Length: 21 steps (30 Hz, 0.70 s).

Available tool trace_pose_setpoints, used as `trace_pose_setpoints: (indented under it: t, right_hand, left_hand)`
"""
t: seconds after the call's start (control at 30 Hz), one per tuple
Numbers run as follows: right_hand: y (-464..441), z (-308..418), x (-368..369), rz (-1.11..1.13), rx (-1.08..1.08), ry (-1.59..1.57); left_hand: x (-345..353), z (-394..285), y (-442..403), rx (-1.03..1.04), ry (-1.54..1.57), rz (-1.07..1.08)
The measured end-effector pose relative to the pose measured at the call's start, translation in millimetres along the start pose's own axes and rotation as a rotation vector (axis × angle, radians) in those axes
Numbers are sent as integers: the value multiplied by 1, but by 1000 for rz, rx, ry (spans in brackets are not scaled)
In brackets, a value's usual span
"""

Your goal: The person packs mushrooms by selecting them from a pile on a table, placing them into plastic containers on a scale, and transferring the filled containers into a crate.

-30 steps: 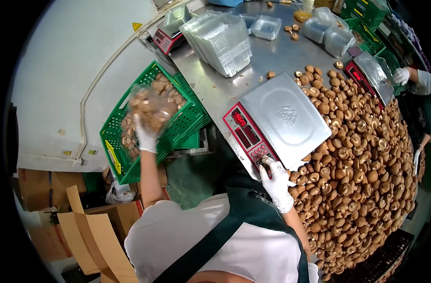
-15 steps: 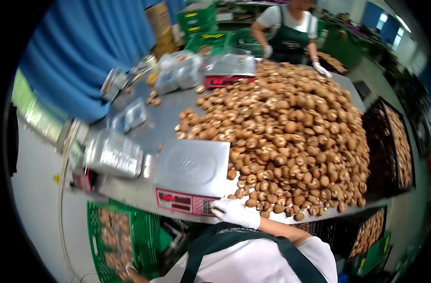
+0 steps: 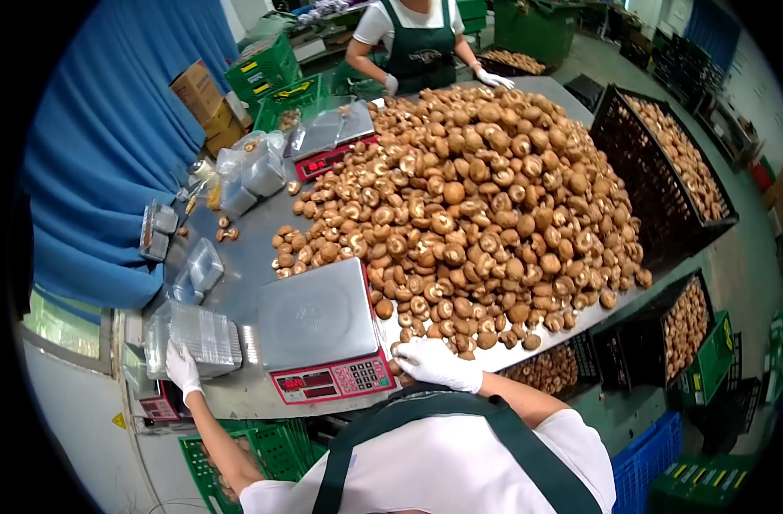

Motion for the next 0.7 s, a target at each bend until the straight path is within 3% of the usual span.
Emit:
trace_pose_setpoints:
  t: [0.07,0.13,0.17,0.2,0.33,0.5,0.67,0.7]
  right_hand:
    - [10,3,-11,-128,-78,-47]
    - [22,-1,-19,-198,-24,-28]
    - [27,-12,-15,-193,15,-36]
    - [32,-21,-11,-186,53,-43]
    - [46,-24,-20,-219,104,-10]
    - [51,-31,-21,-204,101,-54]
    - [49,-32,-21,-180,95,-56]
    - [49,-32,-22,-197,66,-68]
  left_hand:
    - [4,-1,-12,38,-56,-73]
    - [25,20,-36,-40,137,20]
    - [37,26,-48,60,385,-50]
    - [58,35,-63,124,466,13]
    - [105,69,-99,2,687,294]
    - [105,83,-115,-70,773,343]
    - [121,108,-139,-175,471,368]
    - [62,92,-122,-269,193,146]
Point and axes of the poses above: each hand's wrist, its own y-axis away from the middle knuckle, its own x-axis out of the palm, z = x × y, the point moved 9 cm from there along -y, towards the middle knuckle, and after that the axes turned 13 degrees about -y, right-handed, at the moved point
